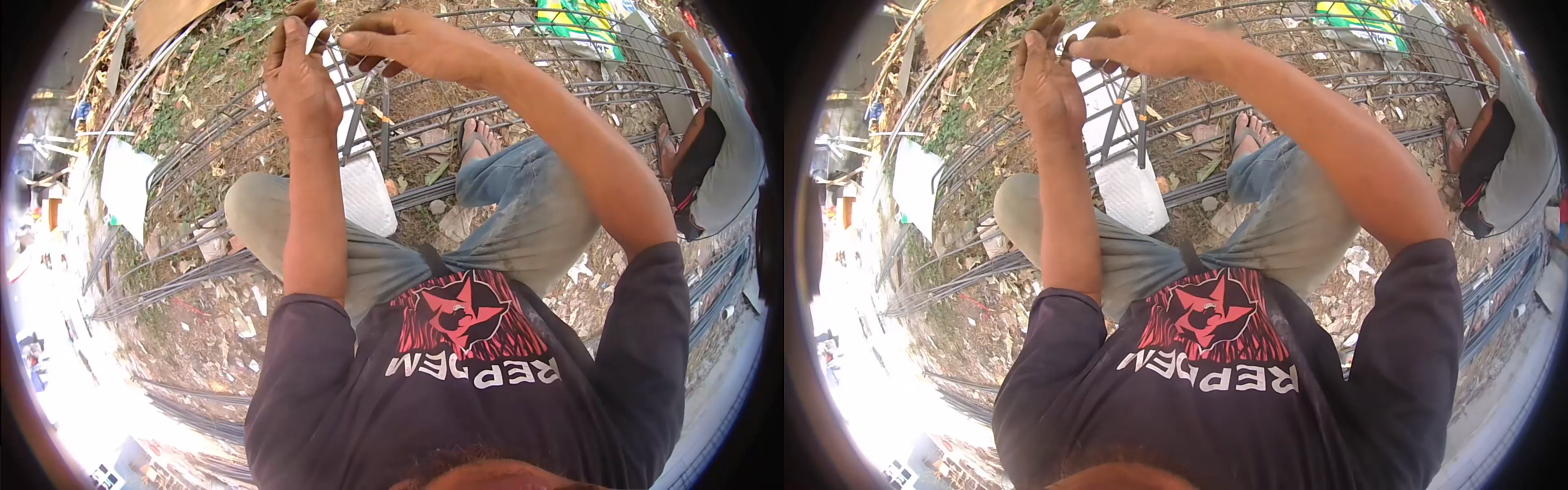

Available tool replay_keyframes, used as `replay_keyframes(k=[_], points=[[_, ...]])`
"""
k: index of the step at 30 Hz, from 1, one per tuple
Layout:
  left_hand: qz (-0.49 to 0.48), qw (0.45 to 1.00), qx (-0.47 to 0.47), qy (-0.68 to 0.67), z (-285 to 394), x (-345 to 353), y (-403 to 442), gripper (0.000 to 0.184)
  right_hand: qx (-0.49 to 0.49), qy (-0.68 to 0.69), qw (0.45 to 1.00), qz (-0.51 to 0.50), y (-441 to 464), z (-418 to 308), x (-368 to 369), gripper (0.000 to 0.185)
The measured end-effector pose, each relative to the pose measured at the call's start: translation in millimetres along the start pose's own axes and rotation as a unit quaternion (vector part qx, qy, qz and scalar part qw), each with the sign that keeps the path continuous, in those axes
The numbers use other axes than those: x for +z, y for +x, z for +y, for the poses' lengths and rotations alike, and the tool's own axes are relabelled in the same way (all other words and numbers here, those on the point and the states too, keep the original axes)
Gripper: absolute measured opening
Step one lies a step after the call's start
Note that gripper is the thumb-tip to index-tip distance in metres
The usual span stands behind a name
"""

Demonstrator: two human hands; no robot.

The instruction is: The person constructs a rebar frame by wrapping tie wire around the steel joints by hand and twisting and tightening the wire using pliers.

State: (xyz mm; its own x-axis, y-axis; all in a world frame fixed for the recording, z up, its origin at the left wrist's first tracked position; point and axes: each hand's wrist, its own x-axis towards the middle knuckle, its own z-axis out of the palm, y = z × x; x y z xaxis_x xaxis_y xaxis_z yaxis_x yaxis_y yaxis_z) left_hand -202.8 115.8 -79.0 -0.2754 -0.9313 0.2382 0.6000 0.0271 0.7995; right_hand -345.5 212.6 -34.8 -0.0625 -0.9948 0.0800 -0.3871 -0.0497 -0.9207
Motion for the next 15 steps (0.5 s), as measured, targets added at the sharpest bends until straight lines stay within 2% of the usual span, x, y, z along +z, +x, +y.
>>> replay_keyframes(k=[2,3,4,5,7,8,10,13,14,15], points=[[-0.009,0.993,-0.12,-0.01,1.9,15.2,-12.0,0.04,0.016,0.031,0.997,-0.064,-2.5,2.6,0.8,0.044],[-0.026,0.997,-0.076,0.011,-0.9,17.1,-14.7,0.035,0.023,0.043,0.994,-0.095,-3.5,3.4,-0.7,0.043],[-0.044,0.998,-0.029,0.03,-5.2,19.0,-15.2,0.031,0.038,0.033,0.996,-0.071,-3.4,0.7,-3.4,0.036],[-0.06,0.997,0.02,0.049,-8.0,20.3,-15.7,0.027,0.017,-0.037,0.999,-0.029,-4.9,-3.0,-10.5,0.034],[-0.069,0.987,0.066,0.132,-4.4,18.8,-16.9,0.03,-0.029,-0.173,0.983,0.051,-9.0,-12.5,-28.3,0.029],[-0.063,0.977,0.082,0.184,0.9,19.9,-18.4,0.031,-0.108,-0.234,0.961,0.097,-5.0,-2.2,-32.7,0.026],[-0.052,0.963,0.122,0.235,7.6,23.4,-18.1,0.034,-0.096,-0.242,0.959,0.108,-11.8,6.2,-31.4,0.028],[-0.045,0.971,0.043,0.229,16.7,16.6,-18.5,0.036,-0.127,-0.233,0.956,0.127,-27.4,-5.6,-30.9,0.028],[-0.042,0.974,0.043,0.217,19.3,15.5,-16.3,0.038,-0.144,-0.22,0.956,0.127,-29.2,-10.3,-29.2,0.027],[-0.072,0.976,0.025,0.203,24.1,10.9,-14.5,0.037,-0.111,-0.2,0.961,0.155,-29.9,-16.5,-31.5,0.026]])
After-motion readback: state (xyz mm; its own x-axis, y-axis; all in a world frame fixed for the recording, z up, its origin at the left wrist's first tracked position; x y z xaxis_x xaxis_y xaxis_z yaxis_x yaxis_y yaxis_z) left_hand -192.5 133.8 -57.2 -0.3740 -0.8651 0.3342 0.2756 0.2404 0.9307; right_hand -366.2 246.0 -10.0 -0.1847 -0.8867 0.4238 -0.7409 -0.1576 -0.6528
